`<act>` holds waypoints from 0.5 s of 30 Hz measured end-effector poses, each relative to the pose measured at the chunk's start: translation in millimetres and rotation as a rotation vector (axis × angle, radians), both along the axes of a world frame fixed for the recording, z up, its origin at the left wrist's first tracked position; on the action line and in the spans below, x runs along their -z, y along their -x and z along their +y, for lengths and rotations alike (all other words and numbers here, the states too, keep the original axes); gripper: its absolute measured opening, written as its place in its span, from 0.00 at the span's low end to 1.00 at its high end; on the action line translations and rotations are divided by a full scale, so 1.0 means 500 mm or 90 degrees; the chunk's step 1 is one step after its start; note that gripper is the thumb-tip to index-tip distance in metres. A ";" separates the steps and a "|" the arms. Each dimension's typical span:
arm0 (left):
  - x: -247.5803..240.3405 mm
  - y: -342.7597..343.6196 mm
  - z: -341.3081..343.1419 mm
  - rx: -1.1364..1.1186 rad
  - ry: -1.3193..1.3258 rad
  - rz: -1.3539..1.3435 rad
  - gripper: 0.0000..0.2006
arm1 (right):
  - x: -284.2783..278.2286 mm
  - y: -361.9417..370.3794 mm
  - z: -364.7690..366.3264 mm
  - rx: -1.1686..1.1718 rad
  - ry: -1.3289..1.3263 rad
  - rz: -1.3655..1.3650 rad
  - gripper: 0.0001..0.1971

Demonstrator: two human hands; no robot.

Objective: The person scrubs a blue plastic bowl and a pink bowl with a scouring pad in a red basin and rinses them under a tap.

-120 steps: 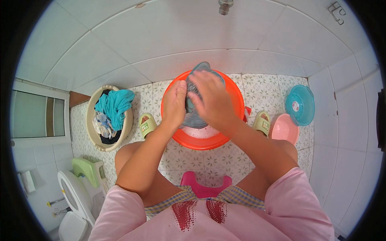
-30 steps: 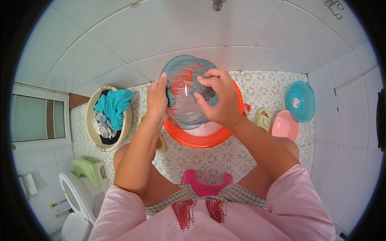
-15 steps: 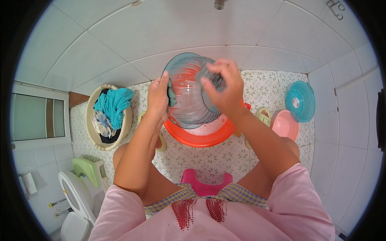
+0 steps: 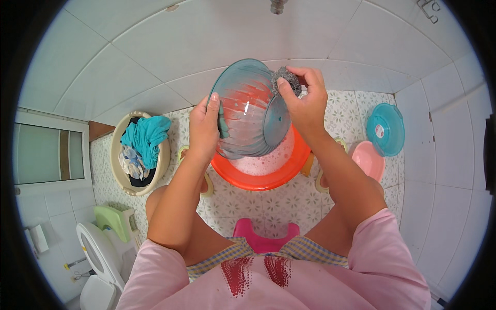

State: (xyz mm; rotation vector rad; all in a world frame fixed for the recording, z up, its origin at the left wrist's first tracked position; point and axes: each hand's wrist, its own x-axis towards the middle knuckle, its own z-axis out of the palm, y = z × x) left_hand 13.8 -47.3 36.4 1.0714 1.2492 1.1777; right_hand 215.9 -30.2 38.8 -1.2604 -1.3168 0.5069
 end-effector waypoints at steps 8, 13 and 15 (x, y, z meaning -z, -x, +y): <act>-0.009 0.004 -0.007 0.057 -0.069 -0.061 0.14 | 0.000 0.047 -0.040 -0.139 -0.219 -0.254 0.16; -0.008 -0.005 -0.029 0.121 -0.025 -0.045 0.13 | -0.015 0.024 -0.008 -0.039 0.042 -0.054 0.18; -0.009 -0.007 -0.033 0.137 -0.071 0.035 0.12 | 0.000 0.033 -0.016 -0.027 -0.079 -0.162 0.18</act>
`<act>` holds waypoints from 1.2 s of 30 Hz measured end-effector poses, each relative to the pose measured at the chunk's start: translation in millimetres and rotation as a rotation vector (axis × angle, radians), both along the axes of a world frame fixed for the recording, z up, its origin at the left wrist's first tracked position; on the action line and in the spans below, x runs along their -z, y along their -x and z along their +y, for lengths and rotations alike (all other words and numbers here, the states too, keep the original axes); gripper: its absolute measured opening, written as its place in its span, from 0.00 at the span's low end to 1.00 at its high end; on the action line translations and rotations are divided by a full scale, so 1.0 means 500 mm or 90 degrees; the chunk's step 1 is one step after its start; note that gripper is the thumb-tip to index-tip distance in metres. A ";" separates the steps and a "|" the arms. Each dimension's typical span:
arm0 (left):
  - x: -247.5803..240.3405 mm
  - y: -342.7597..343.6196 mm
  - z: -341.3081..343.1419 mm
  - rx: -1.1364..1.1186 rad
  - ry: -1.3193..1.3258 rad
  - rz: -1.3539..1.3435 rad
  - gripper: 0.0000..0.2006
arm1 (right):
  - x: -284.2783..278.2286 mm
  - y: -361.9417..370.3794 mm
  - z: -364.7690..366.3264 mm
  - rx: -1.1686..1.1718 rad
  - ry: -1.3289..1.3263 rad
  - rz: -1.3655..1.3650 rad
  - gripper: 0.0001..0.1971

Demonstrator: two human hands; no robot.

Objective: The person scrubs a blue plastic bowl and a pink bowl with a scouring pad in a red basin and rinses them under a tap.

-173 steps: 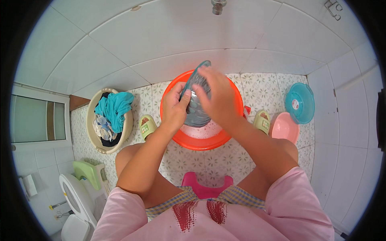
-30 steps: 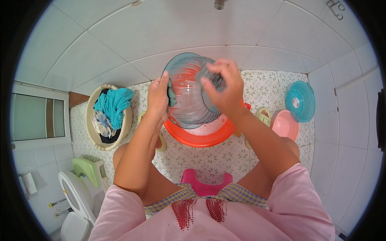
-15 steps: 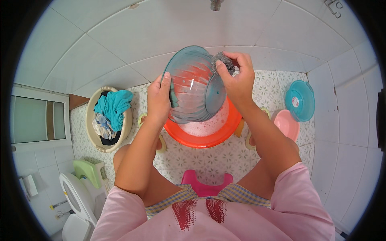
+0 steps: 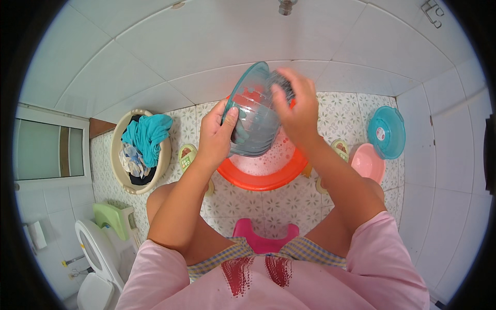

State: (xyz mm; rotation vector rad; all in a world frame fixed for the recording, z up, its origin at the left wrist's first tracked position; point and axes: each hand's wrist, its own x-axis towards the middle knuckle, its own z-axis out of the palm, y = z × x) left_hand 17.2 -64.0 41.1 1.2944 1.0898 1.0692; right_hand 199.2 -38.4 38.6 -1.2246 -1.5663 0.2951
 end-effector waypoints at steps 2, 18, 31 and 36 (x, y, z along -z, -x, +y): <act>0.005 0.000 0.002 -0.006 -0.016 0.008 0.12 | 0.001 0.021 -0.021 -0.041 -0.084 -0.058 0.19; 0.020 -0.019 -0.003 0.014 0.038 0.016 0.08 | 0.004 0.019 -0.013 -0.151 -0.133 -0.128 0.17; 0.043 -0.019 -0.005 0.023 0.029 -0.005 0.07 | 0.009 0.009 -0.006 -0.066 0.018 -0.012 0.15; 0.037 -0.020 -0.007 0.042 -0.020 0.017 0.09 | 0.013 -0.025 0.025 -0.076 0.207 0.135 0.14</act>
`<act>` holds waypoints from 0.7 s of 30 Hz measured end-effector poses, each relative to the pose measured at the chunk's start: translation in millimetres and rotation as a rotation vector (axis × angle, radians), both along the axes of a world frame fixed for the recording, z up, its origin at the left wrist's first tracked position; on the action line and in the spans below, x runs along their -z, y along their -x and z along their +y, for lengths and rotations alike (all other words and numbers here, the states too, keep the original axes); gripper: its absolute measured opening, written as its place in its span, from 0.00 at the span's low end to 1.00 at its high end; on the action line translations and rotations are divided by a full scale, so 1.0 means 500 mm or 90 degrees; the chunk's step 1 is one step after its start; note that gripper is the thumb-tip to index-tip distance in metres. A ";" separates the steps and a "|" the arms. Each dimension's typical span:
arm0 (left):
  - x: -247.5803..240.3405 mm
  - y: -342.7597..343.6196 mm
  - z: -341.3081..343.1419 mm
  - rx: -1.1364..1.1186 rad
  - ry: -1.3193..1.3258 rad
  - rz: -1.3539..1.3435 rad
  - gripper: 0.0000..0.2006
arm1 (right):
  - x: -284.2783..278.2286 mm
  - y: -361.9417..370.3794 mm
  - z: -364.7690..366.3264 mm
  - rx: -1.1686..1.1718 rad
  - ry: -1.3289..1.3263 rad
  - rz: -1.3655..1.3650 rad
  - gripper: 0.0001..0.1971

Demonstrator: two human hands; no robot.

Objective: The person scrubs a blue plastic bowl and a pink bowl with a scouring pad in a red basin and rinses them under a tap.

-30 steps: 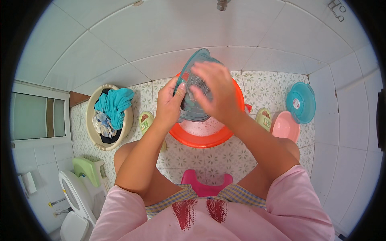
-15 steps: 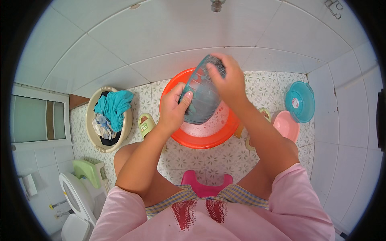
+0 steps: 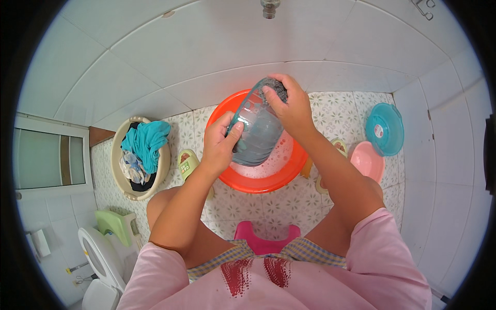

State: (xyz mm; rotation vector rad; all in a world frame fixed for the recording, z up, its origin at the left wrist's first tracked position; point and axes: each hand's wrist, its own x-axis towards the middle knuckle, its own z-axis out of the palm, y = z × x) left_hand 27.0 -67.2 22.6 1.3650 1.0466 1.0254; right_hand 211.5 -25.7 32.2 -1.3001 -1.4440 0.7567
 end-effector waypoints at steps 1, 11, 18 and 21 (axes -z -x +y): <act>-0.005 -0.004 0.000 0.002 -0.001 0.000 0.09 | -0.002 0.001 0.000 -0.008 0.014 0.025 0.14; 0.013 -0.005 0.017 -0.047 0.065 -0.066 0.07 | 0.006 0.053 -0.058 -0.088 -0.287 -0.224 0.19; -0.008 -0.007 0.003 -0.033 0.057 -0.099 0.09 | 0.000 0.008 -0.011 -0.030 -0.103 -0.063 0.19; -0.014 -0.002 -0.003 -0.025 0.016 -0.109 0.09 | 0.001 -0.014 0.010 -0.020 0.093 0.081 0.17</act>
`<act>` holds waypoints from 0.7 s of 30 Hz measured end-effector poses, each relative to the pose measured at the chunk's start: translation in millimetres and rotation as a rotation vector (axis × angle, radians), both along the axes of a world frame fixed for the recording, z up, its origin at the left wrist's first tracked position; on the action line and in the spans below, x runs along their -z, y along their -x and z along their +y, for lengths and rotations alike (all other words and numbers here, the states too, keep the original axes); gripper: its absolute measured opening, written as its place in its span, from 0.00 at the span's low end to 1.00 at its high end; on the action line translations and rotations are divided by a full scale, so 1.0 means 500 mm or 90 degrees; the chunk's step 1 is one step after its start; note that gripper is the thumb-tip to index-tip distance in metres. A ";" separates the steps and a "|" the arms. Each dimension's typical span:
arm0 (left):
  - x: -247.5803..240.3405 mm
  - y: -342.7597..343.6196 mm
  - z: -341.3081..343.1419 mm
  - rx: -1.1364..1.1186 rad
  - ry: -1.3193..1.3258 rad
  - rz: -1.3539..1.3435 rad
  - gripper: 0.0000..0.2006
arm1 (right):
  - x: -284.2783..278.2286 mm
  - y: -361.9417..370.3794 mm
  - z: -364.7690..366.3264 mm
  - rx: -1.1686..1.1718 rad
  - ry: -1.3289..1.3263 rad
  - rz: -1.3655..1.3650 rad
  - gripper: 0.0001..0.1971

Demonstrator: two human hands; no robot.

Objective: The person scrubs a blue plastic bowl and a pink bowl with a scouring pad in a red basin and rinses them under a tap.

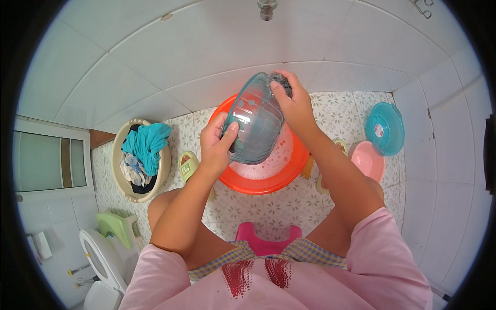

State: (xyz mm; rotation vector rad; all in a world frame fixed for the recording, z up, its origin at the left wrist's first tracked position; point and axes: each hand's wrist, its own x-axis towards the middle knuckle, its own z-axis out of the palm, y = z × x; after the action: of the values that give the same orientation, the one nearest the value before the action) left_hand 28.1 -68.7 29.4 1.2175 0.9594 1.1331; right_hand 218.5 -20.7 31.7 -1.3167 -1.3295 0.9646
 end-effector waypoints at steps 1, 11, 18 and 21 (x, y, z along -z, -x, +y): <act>-0.001 0.002 -0.002 0.002 -0.001 0.000 0.09 | 0.004 -0.004 0.004 0.023 0.002 0.037 0.17; -0.009 -0.017 -0.007 0.082 0.011 -0.053 0.16 | 0.022 0.028 -0.021 0.090 -0.066 0.190 0.16; -0.040 -0.032 0.012 0.094 0.288 -0.202 0.22 | 0.048 0.059 -0.040 -0.008 -0.039 0.159 0.18; -0.014 -0.013 0.023 0.121 0.314 -0.178 0.27 | 0.047 0.066 -0.048 -0.026 -0.089 0.097 0.17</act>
State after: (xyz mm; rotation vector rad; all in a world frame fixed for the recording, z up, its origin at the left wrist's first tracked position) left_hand 34.6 -57.2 36.4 0.7112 0.8246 0.8236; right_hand 185.5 -44.7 8.1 -1.0928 -1.2868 0.9630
